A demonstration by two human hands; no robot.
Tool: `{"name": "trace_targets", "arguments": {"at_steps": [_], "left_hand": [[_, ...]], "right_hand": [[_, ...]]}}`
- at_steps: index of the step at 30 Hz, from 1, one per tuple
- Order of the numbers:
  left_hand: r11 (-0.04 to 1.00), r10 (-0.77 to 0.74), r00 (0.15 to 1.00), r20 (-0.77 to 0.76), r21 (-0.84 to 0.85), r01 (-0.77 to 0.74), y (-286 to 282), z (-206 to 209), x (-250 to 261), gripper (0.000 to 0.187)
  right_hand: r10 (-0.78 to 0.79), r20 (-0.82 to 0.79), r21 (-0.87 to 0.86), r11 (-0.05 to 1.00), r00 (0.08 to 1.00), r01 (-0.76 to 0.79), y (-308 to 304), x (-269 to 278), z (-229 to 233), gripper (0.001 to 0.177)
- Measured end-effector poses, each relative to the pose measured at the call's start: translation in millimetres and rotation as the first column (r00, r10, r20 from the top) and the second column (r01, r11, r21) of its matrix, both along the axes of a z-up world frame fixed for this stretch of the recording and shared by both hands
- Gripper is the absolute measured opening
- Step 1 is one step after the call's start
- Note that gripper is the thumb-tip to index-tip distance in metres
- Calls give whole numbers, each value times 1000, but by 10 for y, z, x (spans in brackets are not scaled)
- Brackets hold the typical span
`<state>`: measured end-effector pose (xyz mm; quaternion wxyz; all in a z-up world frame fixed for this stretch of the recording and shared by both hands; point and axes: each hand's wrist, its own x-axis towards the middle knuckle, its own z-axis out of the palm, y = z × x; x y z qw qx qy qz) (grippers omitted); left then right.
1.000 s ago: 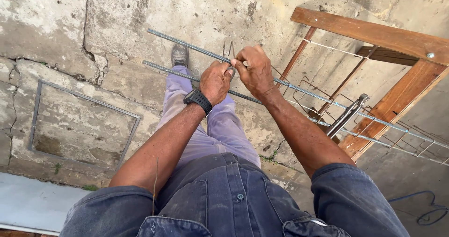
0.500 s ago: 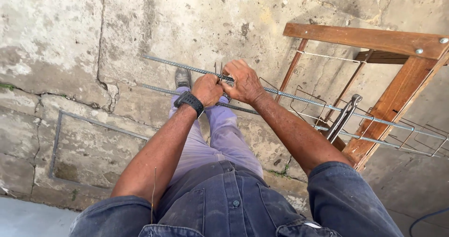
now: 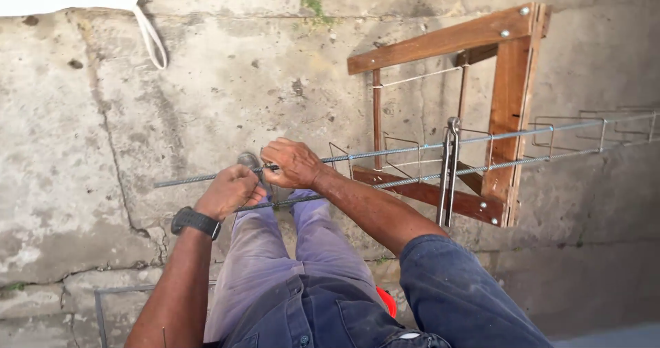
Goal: The person uses a rebar tying tool to twist and secure wire ties around the intersections of a steel rebar grid. The grid is supported on a wooden frame on a concrete surface. The person repeatedly positions the tool, twists the wire, and moves to the next intersection.
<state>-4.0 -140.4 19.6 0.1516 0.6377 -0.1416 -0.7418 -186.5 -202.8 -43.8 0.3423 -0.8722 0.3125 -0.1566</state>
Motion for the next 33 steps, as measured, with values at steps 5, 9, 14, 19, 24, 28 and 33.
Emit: {"name": "trace_targets", "arguments": {"at_steps": [5, 9, 14, 19, 24, 28, 33], "left_hand": [[984, -138, 989, 54, -110, 143, 49, -312, 92, 23], [988, -18, 995, -97, -156, 2, -23, -296, 180, 19], [985, 35, 966, -255, -153, -76, -83, -168, 315, 20], [940, 115, 976, -185, -298, -167, 56, -983, 382, 25], [848, -113, 992, 50, -516, 123, -117, -1113, 343, 16], [829, -111, 994, 8, -551, 97, -171, -1139, 288, 8], [914, 38, 999, 21, -405, -26, -167, -1616, 166, 9]], "right_hand": [[25, 13, 76, 997, 1000, -26, 39, 34, 155, 41], [-36, 23, 73, 997, 999, 35, 75, 57, 69, 29], [-54, 50, 64, 997, 997, 51, 138, 61, -56, 22], [-173, 52, 73, 983, 984, 169, 196, 153, 185, 16], [-270, 20, 78, 960, 963, 268, 266, 218, 63, 17], [-315, -11, 40, 948, 949, 315, 274, 259, 131, 21], [-287, -25, -40, 957, 958, 286, 295, 250, 76, 20]]}}
